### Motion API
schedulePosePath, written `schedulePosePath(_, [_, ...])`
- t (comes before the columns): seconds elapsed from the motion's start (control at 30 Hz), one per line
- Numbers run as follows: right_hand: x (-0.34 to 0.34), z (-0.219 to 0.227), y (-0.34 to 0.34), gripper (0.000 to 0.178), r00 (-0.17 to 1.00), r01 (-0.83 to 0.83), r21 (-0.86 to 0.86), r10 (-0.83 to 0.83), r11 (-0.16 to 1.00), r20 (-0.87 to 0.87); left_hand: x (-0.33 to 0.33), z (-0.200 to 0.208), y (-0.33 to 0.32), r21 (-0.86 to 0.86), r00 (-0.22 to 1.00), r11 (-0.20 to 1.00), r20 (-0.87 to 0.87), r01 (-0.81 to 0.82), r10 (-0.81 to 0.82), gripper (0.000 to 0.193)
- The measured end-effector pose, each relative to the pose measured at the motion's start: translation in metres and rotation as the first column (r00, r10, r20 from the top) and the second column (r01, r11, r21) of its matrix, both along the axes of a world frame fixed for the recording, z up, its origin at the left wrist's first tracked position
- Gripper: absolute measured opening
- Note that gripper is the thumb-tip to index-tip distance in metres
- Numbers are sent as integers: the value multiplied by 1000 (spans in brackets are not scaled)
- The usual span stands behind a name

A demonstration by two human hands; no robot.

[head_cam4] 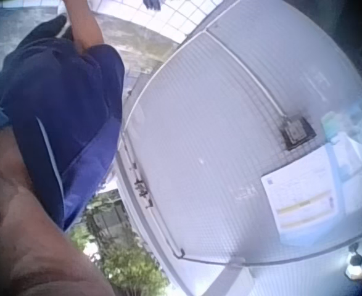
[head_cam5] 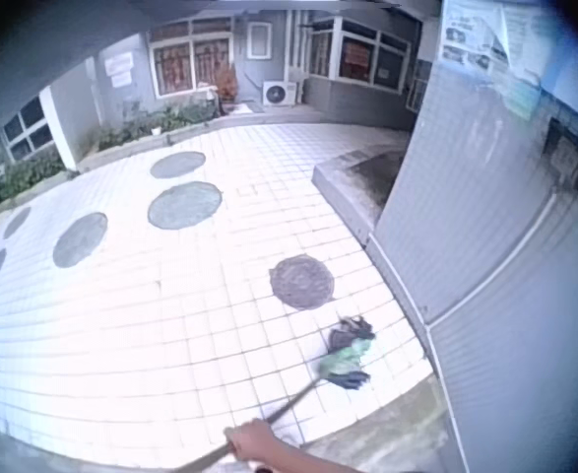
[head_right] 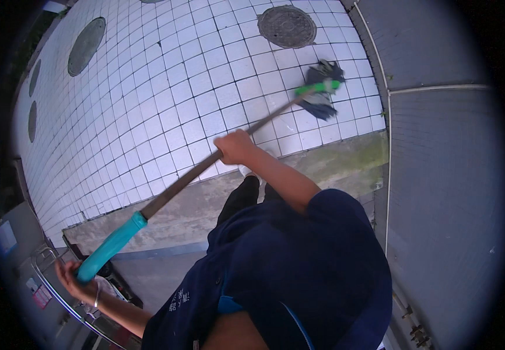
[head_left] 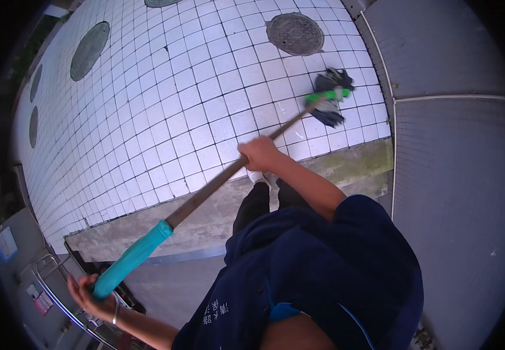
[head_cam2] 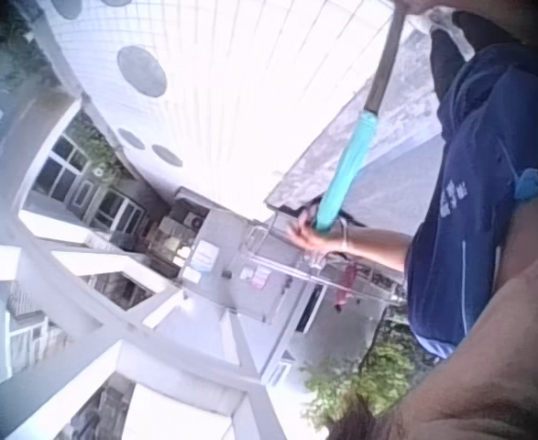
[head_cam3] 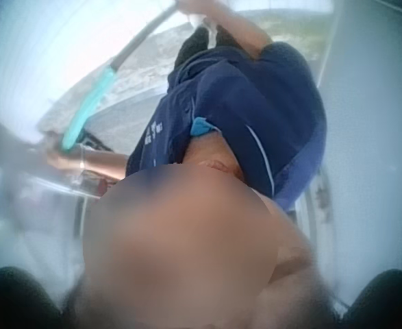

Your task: The person mops a tiled entryway and walkway area using a mop, then collects cleaning supplies and a trash bag.

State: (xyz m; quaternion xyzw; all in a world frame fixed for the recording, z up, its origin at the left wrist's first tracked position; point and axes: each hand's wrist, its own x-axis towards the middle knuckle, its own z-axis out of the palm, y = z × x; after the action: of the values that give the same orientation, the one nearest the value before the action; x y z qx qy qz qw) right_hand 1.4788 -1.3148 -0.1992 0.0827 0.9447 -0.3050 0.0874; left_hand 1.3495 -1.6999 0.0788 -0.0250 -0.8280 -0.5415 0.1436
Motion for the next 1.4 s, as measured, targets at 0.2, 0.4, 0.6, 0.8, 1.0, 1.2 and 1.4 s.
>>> schedulePosePath(0.2, [-8, -110, 20, 13, 851, 261, -253, -346, 931, -396, 75, 20, 157, -568, 253, 280, -127, 774, -959, 16])
schedulePosePath(0.4, [15, -87, 19, 20, 794, 302, -385, -454, 872, -404, 76, 35, 194, -388, 543, 662, -379, 641, -749, 21])
schedulePosePath(0.6, [95, -77, 7, 19, 933, 279, -413, -346, 867, -96, 62, 47, 262, -371, 772, 798, -260, 475, -580, 39])
schedulePosePath(0.8, [184, -67, -5, 16, 941, 335, -450, -270, 828, 204, 6, -6, 288, -167, 637, 615, 169, 771, -752, 34])
schedulePosePath(1.0, [188, -49, -29, 20, 877, 185, -429, 48, 884, 478, -50, -69, 185, -8, 745, 844, 473, 537, -470, 36])
schedulePosePath(1.2, [173, -52, -33, 21, 821, 46, -527, 268, 848, 503, -49, -113, 127, 100, 728, 928, 591, 360, -346, 34])
schedulePosePath(1.4, [120, -32, -74, 26, 662, -68, -418, 354, 906, 661, -39, -168, -33, 133, 803, 987, 577, 89, -150, 35])
